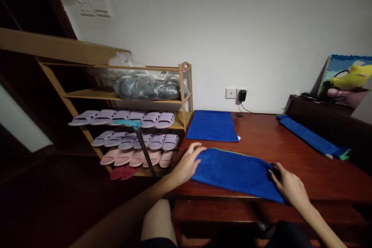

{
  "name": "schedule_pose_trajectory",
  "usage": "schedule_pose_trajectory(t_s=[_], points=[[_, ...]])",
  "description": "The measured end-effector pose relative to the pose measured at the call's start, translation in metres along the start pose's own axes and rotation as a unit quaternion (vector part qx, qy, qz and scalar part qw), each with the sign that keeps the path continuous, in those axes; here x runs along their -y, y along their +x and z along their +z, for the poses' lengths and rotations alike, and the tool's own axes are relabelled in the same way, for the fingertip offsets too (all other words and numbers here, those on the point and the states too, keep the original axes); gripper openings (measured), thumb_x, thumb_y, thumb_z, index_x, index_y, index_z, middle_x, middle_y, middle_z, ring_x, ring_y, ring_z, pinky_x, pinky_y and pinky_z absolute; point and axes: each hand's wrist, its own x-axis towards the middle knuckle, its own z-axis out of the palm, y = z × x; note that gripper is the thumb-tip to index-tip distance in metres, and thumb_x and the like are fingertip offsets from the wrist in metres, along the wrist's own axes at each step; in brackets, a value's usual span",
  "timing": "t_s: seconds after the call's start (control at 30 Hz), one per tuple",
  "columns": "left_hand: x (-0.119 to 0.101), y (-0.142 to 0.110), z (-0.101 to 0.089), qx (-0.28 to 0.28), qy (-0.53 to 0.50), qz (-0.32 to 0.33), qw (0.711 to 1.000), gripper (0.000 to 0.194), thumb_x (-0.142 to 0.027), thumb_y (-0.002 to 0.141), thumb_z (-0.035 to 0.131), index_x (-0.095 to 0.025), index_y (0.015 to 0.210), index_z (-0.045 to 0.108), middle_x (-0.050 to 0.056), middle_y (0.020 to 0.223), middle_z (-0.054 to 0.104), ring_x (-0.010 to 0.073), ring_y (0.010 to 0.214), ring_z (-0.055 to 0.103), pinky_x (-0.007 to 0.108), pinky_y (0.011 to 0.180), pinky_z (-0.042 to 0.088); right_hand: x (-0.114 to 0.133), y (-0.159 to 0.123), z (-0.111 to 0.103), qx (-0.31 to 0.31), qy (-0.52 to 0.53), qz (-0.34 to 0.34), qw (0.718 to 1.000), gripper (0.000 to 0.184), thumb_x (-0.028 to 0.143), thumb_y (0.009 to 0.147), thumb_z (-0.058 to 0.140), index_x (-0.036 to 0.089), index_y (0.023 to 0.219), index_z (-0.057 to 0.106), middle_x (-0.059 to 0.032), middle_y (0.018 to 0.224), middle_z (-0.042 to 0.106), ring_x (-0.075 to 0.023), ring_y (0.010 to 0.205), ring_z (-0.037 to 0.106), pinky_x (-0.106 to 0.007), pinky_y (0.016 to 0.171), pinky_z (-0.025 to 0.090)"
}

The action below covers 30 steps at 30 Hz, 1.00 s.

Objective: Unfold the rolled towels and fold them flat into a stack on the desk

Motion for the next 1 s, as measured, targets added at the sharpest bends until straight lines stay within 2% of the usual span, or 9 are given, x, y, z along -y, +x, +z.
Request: schedule_pose_trajectory(t_s=[0.13, 0.23, 0.33, 0.47, 0.67, 0.77, 0.87, 1.0], points=[[0.001, 0.037, -0.008, 0.03, 0.032, 0.051, 0.998, 0.043, -0.004, 0.083, 0.043, -0.024, 0.121, 0.051, 0.008, 0.137, 0.037, 0.0213, 0.121, 0.047, 0.036, 0.104, 0.038, 0.004, -0.017, 0.002, -0.03, 0.016, 0.014, 0.999, 0.053, 0.058, 0.089, 0.024, 0.026, 0.127, 0.043, -0.0078, 0.099, 0.069, -0.0288, 0.081, 0.067, -0.037, 0.063, 0.048], [-0.001, 0.074, -0.009, 0.062, 0.067, 0.089, 0.992, 0.044, -0.002, 0.083, 0.042, -0.024, 0.121, 0.051, 0.007, 0.139, 0.035, 0.0206, 0.117, 0.05, 0.035, 0.1, 0.041, 0.012, -0.033, 0.004, -0.066, 0.027, 0.015, 0.997, 0.051, 0.055, 0.09, 0.025, 0.028, 0.131, 0.04, -0.0076, 0.11, 0.065, -0.0257, 0.078, 0.067, -0.036, 0.062, 0.05], [-0.009, 0.113, -0.005, 0.087, 0.12, 0.15, 0.978, 0.051, 0.003, 0.079, 0.039, -0.021, 0.122, 0.049, 0.009, 0.142, 0.031, 0.0207, 0.117, 0.049, 0.034, 0.098, 0.041, 0.023, -0.047, 0.004, -0.087, 0.009, 0.035, 0.996, 0.05, 0.05, 0.093, 0.021, 0.028, 0.136, 0.035, -0.009, 0.115, 0.061, -0.0239, 0.073, 0.067, -0.035, 0.059, 0.051], [-0.026, 0.159, 0.006, 0.109, 0.178, 0.214, 0.954, 0.054, 0.008, 0.073, 0.037, -0.018, 0.118, 0.052, 0.011, 0.142, 0.033, 0.0245, 0.125, 0.04, 0.034, 0.096, 0.039, 0.036, -0.06, 0.004, -0.101, -0.012, 0.052, 0.993, 0.052, 0.043, 0.094, 0.019, 0.029, 0.144, 0.022, -0.0094, 0.108, 0.061, -0.0207, 0.054, 0.064, -0.035, 0.048, 0.048], [-0.044, 0.208, 0.038, 0.137, 0.227, 0.229, 0.937, 0.03, -0.007, 0.085, 0.039, -0.018, 0.1, 0.061, 0.009, 0.134, 0.046, 0.0256, 0.113, 0.049, 0.034, 0.09, 0.039, 0.045, -0.076, 0.018, -0.107, 0.076, -0.008, 0.991, 0.054, 0.033, 0.093, 0.021, 0.035, 0.147, 0.014, -0.0072, 0.094, 0.06, -0.0186, 0.046, 0.059, -0.032, 0.041, 0.044], [-0.046, 0.228, 0.061, 0.143, 0.235, 0.241, 0.931, 0.026, -0.009, 0.086, 0.039, -0.017, 0.096, 0.062, 0.009, 0.131, 0.048, 0.0245, 0.11, 0.051, 0.032, 0.087, 0.039, 0.044, -0.08, 0.028, -0.106, 0.113, -0.029, 0.988, 0.057, 0.03, 0.092, 0.022, 0.038, 0.147, 0.01, -0.0064, 0.09, 0.059, -0.0215, 0.054, 0.063, -0.032, 0.042, 0.046], [-0.047, 0.248, 0.084, 0.142, 0.249, 0.253, 0.924, 0.026, -0.008, 0.087, 0.039, -0.017, 0.097, 0.062, 0.009, 0.129, 0.049, 0.0231, 0.108, 0.05, 0.03, 0.085, 0.039, 0.042, -0.08, 0.034, -0.12, 0.13, -0.035, 0.984, 0.06, 0.031, 0.092, 0.026, 0.038, 0.148, 0.004, -0.0092, 0.101, 0.059, -0.0253, 0.071, 0.067, -0.032, 0.048, 0.05], [-0.051, 0.269, 0.109, 0.114, 0.263, 0.256, 0.923, 0.028, -0.008, 0.09, 0.036, -0.014, 0.1, 0.061, 0.012, 0.128, 0.049, 0.0249, 0.111, 0.048, 0.031, 0.086, 0.038, 0.042, -0.079, 0.034, -0.126, 0.104, -0.006, 0.986, 0.061, 0.034, 0.092, 0.027, 0.038, 0.148, 0.002, -0.009, 0.109, 0.06, -0.0255, 0.071, 0.068, -0.032, 0.046, 0.05]])
